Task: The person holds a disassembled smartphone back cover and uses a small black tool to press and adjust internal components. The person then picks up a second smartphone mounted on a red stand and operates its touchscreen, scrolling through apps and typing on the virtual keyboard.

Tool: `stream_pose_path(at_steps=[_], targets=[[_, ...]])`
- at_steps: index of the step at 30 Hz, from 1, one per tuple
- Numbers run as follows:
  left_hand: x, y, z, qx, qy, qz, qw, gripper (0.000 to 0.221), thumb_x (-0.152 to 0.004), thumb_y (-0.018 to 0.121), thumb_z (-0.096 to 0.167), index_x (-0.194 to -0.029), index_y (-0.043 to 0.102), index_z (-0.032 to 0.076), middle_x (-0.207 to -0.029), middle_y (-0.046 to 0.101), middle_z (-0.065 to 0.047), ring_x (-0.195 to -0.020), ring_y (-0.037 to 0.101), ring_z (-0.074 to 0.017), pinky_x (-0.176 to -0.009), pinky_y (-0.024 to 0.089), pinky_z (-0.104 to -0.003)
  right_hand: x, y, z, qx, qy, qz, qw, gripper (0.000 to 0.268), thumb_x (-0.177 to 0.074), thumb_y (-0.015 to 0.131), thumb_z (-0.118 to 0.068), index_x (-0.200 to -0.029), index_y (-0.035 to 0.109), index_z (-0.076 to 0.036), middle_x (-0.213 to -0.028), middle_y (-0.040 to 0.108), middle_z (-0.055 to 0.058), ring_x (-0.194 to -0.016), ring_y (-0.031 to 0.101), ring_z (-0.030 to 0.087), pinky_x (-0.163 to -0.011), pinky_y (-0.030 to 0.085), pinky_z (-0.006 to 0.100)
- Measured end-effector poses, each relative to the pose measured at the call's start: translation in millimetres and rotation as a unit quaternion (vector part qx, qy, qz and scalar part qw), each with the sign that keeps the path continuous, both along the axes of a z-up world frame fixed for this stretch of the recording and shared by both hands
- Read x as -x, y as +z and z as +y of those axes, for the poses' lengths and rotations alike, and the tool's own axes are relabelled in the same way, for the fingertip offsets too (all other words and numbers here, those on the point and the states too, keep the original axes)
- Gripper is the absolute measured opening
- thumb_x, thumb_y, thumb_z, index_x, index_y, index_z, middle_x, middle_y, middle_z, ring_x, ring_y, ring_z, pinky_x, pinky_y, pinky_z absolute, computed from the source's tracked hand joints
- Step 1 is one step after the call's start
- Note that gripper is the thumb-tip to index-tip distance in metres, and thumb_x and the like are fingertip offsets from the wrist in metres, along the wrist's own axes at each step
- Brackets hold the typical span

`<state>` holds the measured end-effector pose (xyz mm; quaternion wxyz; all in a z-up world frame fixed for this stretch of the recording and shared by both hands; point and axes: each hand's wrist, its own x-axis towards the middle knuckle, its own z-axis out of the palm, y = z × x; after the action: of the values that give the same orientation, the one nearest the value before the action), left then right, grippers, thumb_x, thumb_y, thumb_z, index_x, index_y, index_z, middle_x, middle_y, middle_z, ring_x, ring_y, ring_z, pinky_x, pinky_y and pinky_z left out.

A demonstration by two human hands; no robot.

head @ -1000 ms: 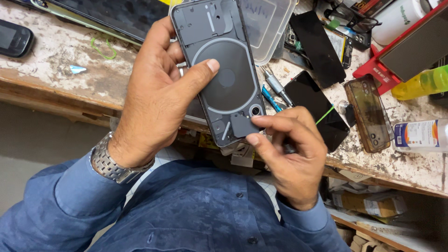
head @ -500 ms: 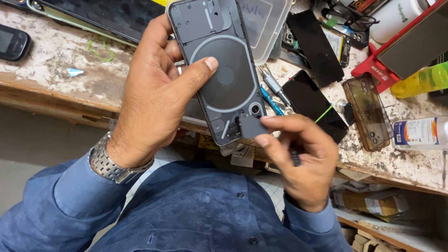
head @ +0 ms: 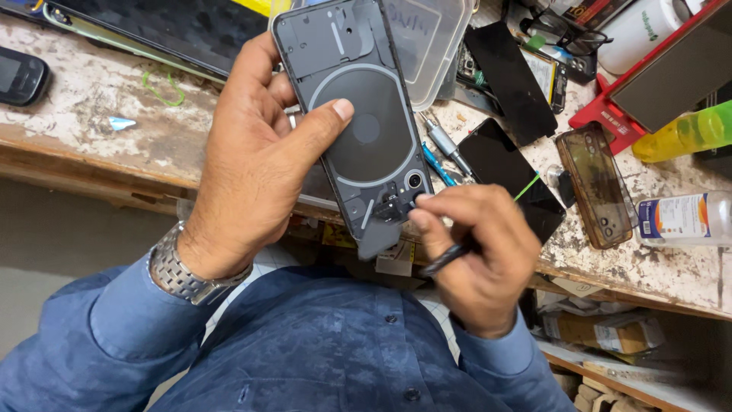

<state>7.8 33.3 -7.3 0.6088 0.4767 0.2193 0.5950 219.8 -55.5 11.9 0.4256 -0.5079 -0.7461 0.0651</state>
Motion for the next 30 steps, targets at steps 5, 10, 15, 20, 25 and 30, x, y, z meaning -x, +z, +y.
stream_pose_path(at_steps=[5,10,15,20,25,30], targets=[[-2,12,-2,0.040,0.015,0.024,0.999,0.050,-0.099,0.060,-0.003,-0.144,0.037,-0.003,-0.132,0.063,-0.014,-0.122,0.065,-0.0155,-0.105,0.061,-0.028,6,-9,-3,-0.070,-0.011,-0.019,0.997,0.017,-0.094,0.082,-0.002,-0.106,0.070,-0.004,-0.096,0.068,0.007,-0.085,0.064,0.015,-0.073,0.048,0.024],[18,7,-2,0.031,0.077,0.103,0.991,0.021,-0.107,0.067,0.005,-0.126,0.058,0.001,-0.113,0.069,-0.007,-0.094,0.066,-0.0123,-0.079,0.052,-0.026,-29,-15,-23,-0.013,-0.077,0.199,0.977,0.007,-0.112,0.073,-0.003,-0.113,0.066,-0.001,-0.102,0.062,0.003,-0.079,0.054,0.007,-0.070,0.042,0.016],[45,-6,-8,0.064,0.134,0.121,0.982,0.008,-0.109,0.067,0.007,-0.116,0.064,0.004,-0.101,0.068,-0.004,-0.082,0.064,-0.0113,-0.070,0.049,-0.025,-50,-24,-30,0.017,-0.112,0.187,0.976,0.012,-0.114,0.075,-0.007,-0.113,0.065,0.000,-0.101,0.063,0.003,-0.079,0.055,0.006,-0.074,0.043,0.017],[58,-21,-12,0.087,0.130,0.077,0.985,0.009,-0.111,0.065,0.005,-0.118,0.061,0.003,-0.105,0.066,-0.004,-0.089,0.064,-0.0122,-0.078,0.050,-0.025,-54,-33,-39,0.053,-0.117,0.142,0.981,0.014,-0.105,0.075,-0.012,-0.106,0.067,-0.001,-0.097,0.066,0.004,-0.074,0.057,0.006,-0.067,0.044,0.017],[67,-24,-10,0.073,0.121,0.037,0.989,0.010,-0.112,0.063,0.002,-0.121,0.058,0.002,-0.109,0.065,-0.005,-0.096,0.063,-0.0131,-0.086,0.051,-0.025,-60,-31,-47,0.284,0.125,0.060,0.949,0.014,-0.095,0.072,-0.019,-0.104,0.078,-0.009,-0.094,0.077,0.003,-0.081,0.072,0.012,-0.072,0.057,0.026],[73,-25,-26,0.082,0.113,0.005,0.990,0.012,-0.113,0.061,0.000,-0.124,0.055,0.001,-0.113,0.063,-0.005,-0.103,0.063,-0.0140,-0.094,0.053,-0.025,-27,-147,-10,0.482,0.142,-0.073,0.862,0.034,-0.099,0.063,-0.019,-0.131,0.068,-0.011,-0.115,0.076,0.010,-0.102,0.073,0.028,-0.087,0.056,0.038]])
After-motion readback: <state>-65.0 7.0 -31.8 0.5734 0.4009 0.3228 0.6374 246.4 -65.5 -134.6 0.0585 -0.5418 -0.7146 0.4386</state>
